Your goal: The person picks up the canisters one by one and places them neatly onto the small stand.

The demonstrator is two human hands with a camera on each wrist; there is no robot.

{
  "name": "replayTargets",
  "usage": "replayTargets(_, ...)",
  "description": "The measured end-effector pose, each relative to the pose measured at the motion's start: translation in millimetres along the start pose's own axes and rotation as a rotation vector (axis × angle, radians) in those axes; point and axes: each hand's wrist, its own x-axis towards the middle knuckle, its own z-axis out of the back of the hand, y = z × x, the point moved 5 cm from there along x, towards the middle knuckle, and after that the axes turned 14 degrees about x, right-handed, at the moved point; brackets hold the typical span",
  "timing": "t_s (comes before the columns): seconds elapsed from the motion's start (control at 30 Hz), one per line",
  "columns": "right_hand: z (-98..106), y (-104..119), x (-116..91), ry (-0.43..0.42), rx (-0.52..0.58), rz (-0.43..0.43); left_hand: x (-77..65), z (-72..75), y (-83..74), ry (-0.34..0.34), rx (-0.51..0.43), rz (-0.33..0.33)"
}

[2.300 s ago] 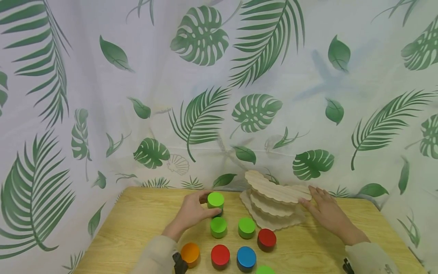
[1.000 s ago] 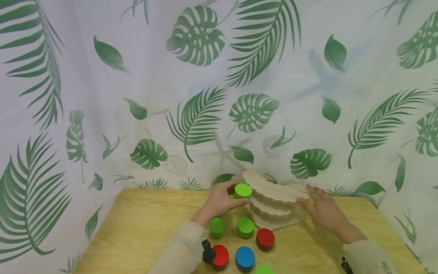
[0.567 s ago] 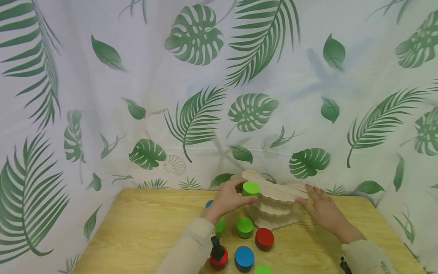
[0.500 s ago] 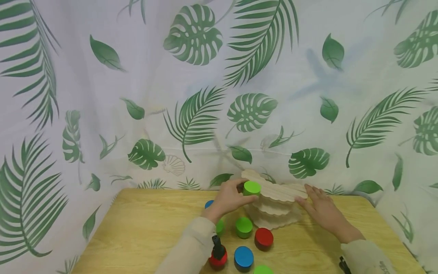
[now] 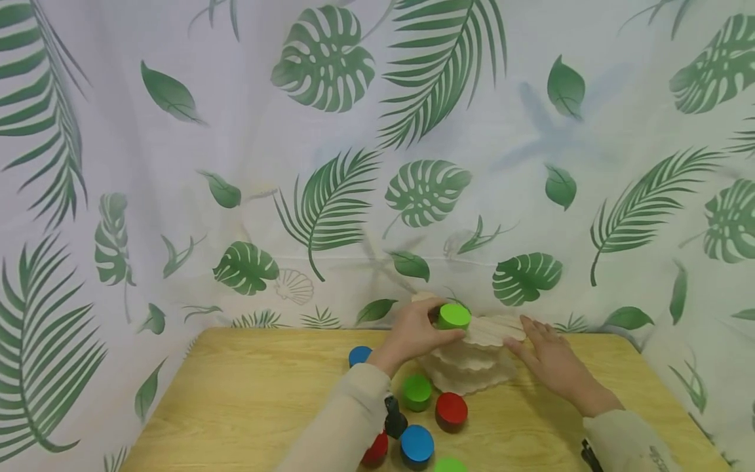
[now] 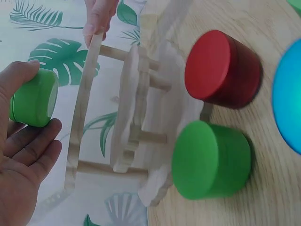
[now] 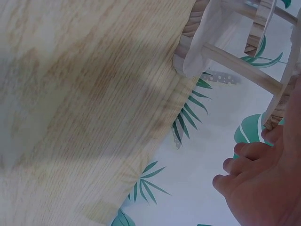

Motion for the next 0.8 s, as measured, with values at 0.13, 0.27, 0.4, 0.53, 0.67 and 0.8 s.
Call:
replayTargets(0.13,-0.4,2.5,0.3,-0.003,0.004,0.004,7.2,-4.4,-3.5,-0.019,0.035,-0.013)
replayTargets(0.27,0.4,3.7,0.7,-0.007,-0.011,0.012,13.5,-11.3,-8.5,-0.028,0.092,-0.035)
replayTargets(0.4,2.8,4.3,-0.2,-0.010,-0.019,0.010,20.2,-19.0,-14.2,-0.031,0.131,-0.044)
replayTargets(0.53,2.6,4.7,-0.6,-0.006,-0.011,0.005,24.4,-24.8,-17.8,-0.031,0.133,-0.031)
replayTargets(0.67,1.8,5.2,0.3,-0.010,-0.016,0.016,27.1,-30.7,-21.1,-0.025,0.151,-0.022)
replayTargets(0.8,1.9,6.1,0.1,-0.025,-0.027,0.031,30.1,-36.1,-25.8,-0.023,0.148,-0.028)
